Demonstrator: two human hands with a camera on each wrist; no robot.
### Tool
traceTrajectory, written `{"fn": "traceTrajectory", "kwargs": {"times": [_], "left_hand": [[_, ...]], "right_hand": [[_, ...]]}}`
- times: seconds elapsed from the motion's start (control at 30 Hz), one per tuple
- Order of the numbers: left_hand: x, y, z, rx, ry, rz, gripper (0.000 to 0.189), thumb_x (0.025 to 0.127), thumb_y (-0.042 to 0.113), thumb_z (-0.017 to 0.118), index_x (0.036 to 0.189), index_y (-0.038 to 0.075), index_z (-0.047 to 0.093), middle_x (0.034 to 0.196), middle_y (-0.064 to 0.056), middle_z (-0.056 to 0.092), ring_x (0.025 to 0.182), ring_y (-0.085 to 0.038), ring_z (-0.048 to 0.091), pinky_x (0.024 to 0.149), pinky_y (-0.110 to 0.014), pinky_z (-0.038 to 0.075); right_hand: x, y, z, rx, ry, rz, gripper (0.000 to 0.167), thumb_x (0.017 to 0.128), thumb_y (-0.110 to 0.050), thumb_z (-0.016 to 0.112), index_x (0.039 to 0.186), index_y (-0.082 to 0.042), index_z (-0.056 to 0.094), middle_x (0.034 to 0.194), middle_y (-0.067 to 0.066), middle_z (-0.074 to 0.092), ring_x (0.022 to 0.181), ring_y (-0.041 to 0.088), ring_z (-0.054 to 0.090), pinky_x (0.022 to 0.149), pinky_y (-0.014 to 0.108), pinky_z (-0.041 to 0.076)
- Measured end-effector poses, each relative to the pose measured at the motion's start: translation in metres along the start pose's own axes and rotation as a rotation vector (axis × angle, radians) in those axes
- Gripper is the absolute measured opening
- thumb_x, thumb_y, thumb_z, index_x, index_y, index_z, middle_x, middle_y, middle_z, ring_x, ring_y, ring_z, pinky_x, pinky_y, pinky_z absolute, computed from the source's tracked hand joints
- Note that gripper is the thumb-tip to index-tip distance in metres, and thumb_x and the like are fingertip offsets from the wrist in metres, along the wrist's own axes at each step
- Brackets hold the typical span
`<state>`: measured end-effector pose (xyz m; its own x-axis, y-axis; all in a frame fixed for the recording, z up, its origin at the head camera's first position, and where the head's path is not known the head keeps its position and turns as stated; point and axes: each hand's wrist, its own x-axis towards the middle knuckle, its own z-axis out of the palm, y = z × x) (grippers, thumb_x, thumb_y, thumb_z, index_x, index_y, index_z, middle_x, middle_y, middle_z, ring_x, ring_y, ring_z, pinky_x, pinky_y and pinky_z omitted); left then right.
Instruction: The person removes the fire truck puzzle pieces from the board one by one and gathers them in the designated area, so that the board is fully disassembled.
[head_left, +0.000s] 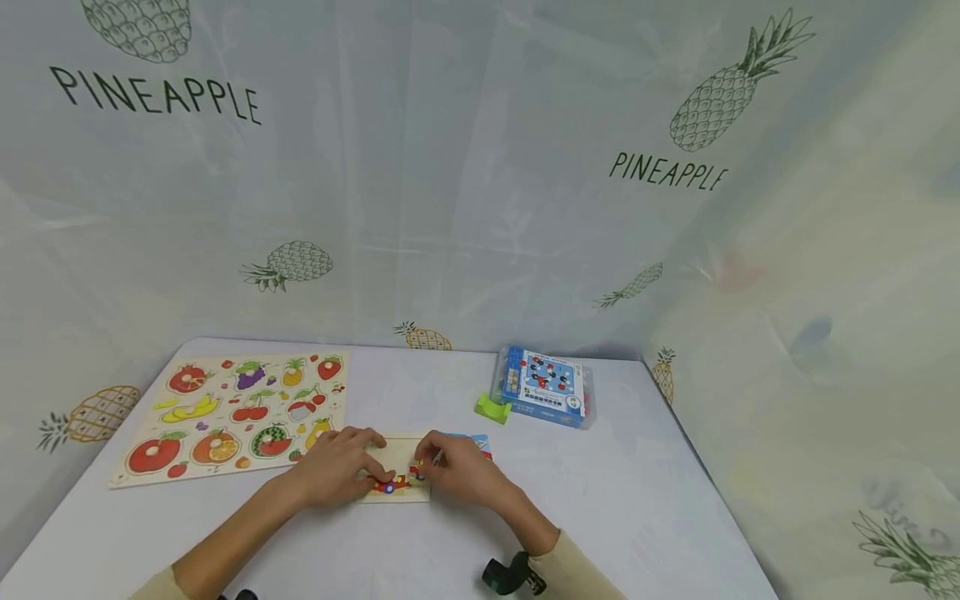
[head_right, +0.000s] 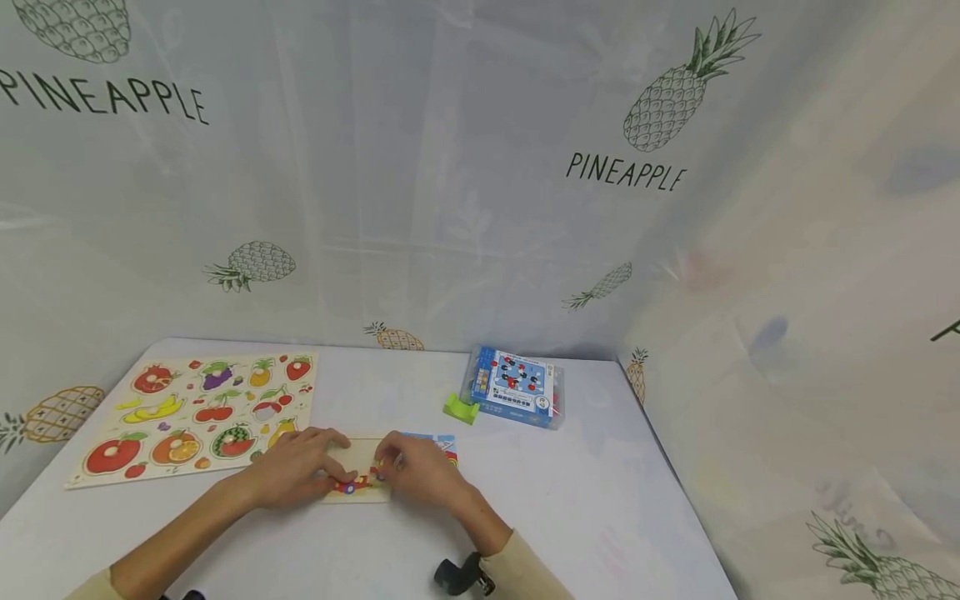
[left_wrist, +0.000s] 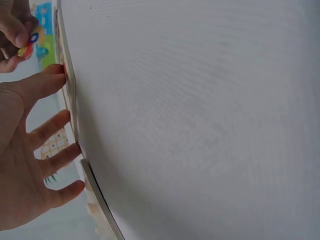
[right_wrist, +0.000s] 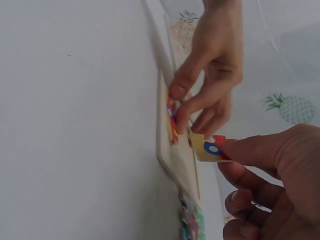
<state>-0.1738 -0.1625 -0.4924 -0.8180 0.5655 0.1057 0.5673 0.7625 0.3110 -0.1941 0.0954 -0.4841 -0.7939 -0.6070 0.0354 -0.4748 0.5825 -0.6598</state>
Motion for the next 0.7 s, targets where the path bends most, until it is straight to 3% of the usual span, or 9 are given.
{"fn": "traceTrajectory", "kwargs": {"times": [0.27, 0.7], "left_hand": [[0.0, 0.0, -0.001, -0.022, -0.002, -0.01, 0.013, 0.089, 0.029, 0.076, 0.096, 0.038, 0.081, 0.128, -0.004, 0.062, 0.12, -0.036, 0.054, 0.093, -0.069, 0.041], [-0.001, -0.003, 0.003, -0.039, -0.003, -0.019, 0.017, 0.088, 0.028, 0.077, 0.097, 0.042, 0.08, 0.128, -0.001, 0.061, 0.121, -0.035, 0.053, 0.093, -0.069, 0.04]], "right_hand": [[-0.013, 0.015, -0.026, 0.076, 0.018, 0.054, 0.013, 0.095, -0.013, 0.066, 0.104, -0.022, 0.067, 0.089, -0.01, 0.062, 0.07, 0.007, 0.053, 0.057, 0.02, 0.045], [-0.043, 0.049, -0.052, 0.16, -0.024, 0.142, 0.011, 0.093, -0.017, 0.069, 0.104, -0.016, 0.071, 0.084, -0.004, 0.061, 0.076, 0.01, 0.054, 0.063, 0.022, 0.044]]}}
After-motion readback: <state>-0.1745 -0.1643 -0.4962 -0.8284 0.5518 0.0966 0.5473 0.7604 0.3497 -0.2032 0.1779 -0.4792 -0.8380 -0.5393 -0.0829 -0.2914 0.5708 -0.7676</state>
